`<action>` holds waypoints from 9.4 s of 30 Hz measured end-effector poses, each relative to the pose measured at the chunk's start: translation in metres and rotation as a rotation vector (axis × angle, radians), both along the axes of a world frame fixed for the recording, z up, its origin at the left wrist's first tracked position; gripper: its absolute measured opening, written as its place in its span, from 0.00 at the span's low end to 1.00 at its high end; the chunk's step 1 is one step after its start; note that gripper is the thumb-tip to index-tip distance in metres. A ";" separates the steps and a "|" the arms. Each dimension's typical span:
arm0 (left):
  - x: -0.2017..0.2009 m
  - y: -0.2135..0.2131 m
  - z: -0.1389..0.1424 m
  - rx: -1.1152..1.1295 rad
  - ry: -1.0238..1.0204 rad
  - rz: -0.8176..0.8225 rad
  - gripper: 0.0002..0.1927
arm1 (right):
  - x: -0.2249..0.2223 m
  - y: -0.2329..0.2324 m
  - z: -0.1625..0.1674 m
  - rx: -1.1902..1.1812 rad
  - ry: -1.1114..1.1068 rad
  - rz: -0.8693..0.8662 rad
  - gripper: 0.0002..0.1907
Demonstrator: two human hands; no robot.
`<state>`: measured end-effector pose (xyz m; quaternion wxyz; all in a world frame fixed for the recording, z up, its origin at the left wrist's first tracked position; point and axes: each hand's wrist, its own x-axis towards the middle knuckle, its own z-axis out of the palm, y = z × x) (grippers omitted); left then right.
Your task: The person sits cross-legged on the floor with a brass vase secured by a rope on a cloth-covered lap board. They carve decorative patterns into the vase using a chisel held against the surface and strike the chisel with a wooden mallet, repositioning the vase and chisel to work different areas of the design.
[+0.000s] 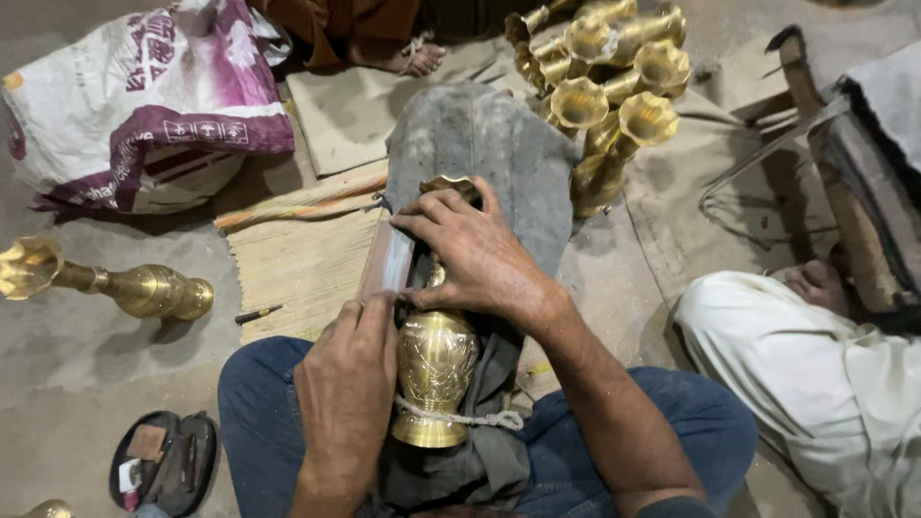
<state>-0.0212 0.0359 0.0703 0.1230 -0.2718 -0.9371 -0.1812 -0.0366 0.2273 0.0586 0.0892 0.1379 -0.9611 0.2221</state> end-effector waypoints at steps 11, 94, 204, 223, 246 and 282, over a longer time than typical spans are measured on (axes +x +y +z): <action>0.000 -0.005 -0.011 0.083 -0.025 -0.034 0.09 | 0.002 0.000 -0.002 -0.022 0.009 0.017 0.45; -0.014 0.000 -0.005 0.072 -0.031 -0.058 0.15 | 0.001 0.000 0.001 0.002 0.047 0.026 0.43; 0.007 -0.012 -0.008 -0.061 0.166 -0.013 0.14 | 0.001 0.001 0.000 0.001 0.008 0.010 0.44; 0.009 -0.008 -0.015 -0.013 0.111 0.016 0.12 | 0.002 0.000 -0.002 -0.012 0.031 0.002 0.42; 0.001 -0.016 -0.042 -0.064 0.102 0.042 0.14 | 0.000 -0.001 -0.003 -0.005 0.040 -0.002 0.44; 0.002 -0.007 -0.019 -0.049 0.121 0.037 0.11 | 0.000 0.000 -0.006 -0.002 0.010 -0.001 0.44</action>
